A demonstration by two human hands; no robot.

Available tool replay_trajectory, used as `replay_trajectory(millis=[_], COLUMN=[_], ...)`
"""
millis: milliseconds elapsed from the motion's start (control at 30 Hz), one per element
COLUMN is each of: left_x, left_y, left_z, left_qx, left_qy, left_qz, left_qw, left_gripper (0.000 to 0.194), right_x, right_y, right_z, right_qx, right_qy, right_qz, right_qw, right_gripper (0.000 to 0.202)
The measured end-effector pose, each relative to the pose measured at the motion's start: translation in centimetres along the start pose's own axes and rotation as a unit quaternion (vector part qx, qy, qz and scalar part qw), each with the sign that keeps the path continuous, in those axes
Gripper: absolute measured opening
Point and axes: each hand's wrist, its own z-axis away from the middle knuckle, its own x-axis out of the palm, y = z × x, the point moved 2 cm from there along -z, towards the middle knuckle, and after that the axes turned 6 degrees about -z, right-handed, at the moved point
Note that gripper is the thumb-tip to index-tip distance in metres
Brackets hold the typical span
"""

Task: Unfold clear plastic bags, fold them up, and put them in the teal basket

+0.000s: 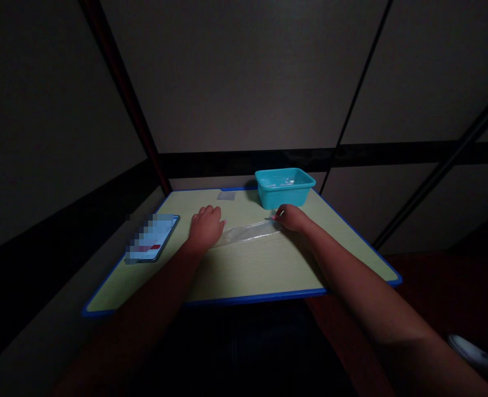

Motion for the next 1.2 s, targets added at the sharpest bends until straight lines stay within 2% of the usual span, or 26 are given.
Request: replay_trajectory(millis=[100,167,233,400,633,767,900,1067,1200], left_x=[-0.9,-1.1,-0.9,0.2,1.1,0.9,0.4,0.4,0.5], left_y=[1.6,2.5,2.7,1.9,1.1,1.3,2.2,2.3,1.4], left_z=[0.4,0.7,0.9,0.8,0.9,1.1,1.1,1.0,0.6], left_qx=[0.140,0.241,0.291,0.292,0.309,0.293,0.322,0.317,0.277], left_qy=[0.031,0.010,-0.017,-0.039,-0.024,0.000,-0.006,-0.013,-0.007], left_qz=[0.084,0.141,0.175,0.205,0.209,0.230,0.220,0.214,0.305], left_qw=[0.986,0.960,0.940,0.933,0.927,0.928,0.921,0.924,0.911], left_gripper=[0.017,0.018,0.019,0.022,0.026,0.027,0.025,0.026,0.039], right_x=[0.0,0.0,0.1,0.1,0.0,0.2,0.2,0.0,-0.2], right_y=[-0.2,-0.3,-0.3,-0.4,-0.6,-0.7,-0.9,-1.1,-1.2], right_z=[0.1,0.2,0.2,0.1,0.3,0.4,0.4,0.5,0.4], right_qx=[-0.015,-0.021,-0.023,-0.043,-0.041,-0.031,-0.037,-0.065,-0.096], right_qy=[0.014,0.015,0.010,0.017,0.044,-0.003,-0.023,0.028,0.071], right_qz=[-0.007,-0.006,-0.013,-0.029,-0.087,-0.132,-0.178,-0.257,-0.338], right_qw=[1.000,1.000,1.000,0.999,0.994,0.991,0.983,0.964,0.933], right_gripper=[0.027,0.024,0.020,0.014,0.018,0.016,0.014,0.016,0.024])
